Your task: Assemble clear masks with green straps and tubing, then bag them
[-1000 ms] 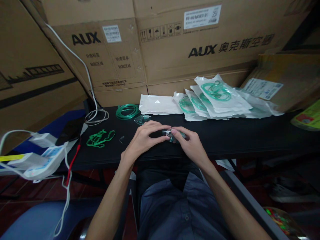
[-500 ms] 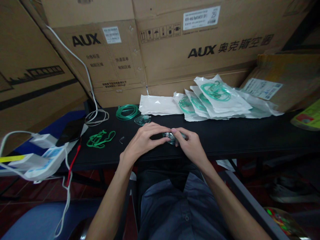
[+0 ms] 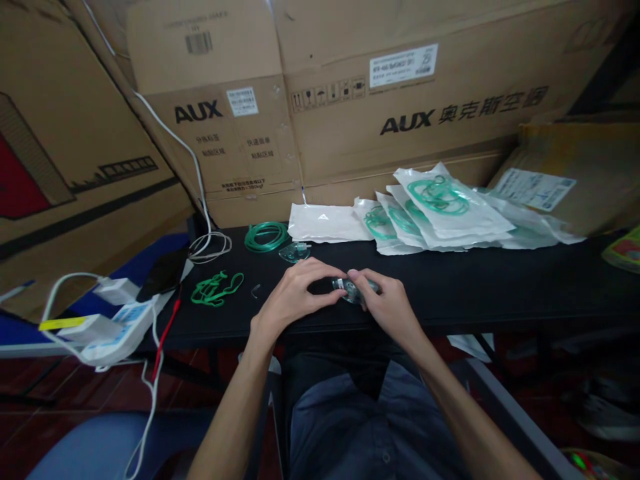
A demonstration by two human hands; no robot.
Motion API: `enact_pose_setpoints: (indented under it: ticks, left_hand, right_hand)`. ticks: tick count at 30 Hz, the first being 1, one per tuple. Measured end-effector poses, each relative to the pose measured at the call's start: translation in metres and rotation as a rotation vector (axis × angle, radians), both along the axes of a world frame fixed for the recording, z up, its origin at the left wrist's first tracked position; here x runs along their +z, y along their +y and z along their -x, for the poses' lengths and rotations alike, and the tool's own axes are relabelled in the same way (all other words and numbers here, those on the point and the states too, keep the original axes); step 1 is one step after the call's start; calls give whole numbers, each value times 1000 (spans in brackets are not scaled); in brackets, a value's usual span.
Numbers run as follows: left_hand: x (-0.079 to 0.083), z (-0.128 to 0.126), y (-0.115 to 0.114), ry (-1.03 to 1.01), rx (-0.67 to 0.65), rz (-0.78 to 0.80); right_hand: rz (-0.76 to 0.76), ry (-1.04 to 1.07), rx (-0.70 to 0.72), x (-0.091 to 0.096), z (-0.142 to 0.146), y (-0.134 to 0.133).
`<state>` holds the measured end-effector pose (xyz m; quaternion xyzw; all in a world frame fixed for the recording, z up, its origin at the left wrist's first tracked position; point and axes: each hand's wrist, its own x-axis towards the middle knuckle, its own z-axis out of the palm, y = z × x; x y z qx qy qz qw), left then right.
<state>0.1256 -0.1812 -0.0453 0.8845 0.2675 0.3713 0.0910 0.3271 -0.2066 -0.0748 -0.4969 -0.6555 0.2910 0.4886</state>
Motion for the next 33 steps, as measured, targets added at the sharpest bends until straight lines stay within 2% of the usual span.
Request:
enact_pose_setpoints:
  ticks: [5,8,14,18,21,27,33]
  left_hand:
    - [4,0,-3,21,20,-30]
    - [6,8,-5,-14,62,9]
    - [3,59,-13,48,217,145]
    - [-2,98,-19,170,349,150]
    - [-4,118,-20,251,416,147]
    - [-4,139,-17,346,481,171]
    - [-2,146,-20,399,498,189]
  right_hand:
    - [-9,-14,-50,2,4,-1]
    - [-13,-21,-61,2,6,-1]
    - [-21,-29,-48,1,8,-2]
    - [-29,-36,-9,0,7,-3]
    - [-33,-45,20,-2,6,-3]
    - [-35,-49,45,-2,6,-4]
    - [-32,-41,59,0,5,-5]
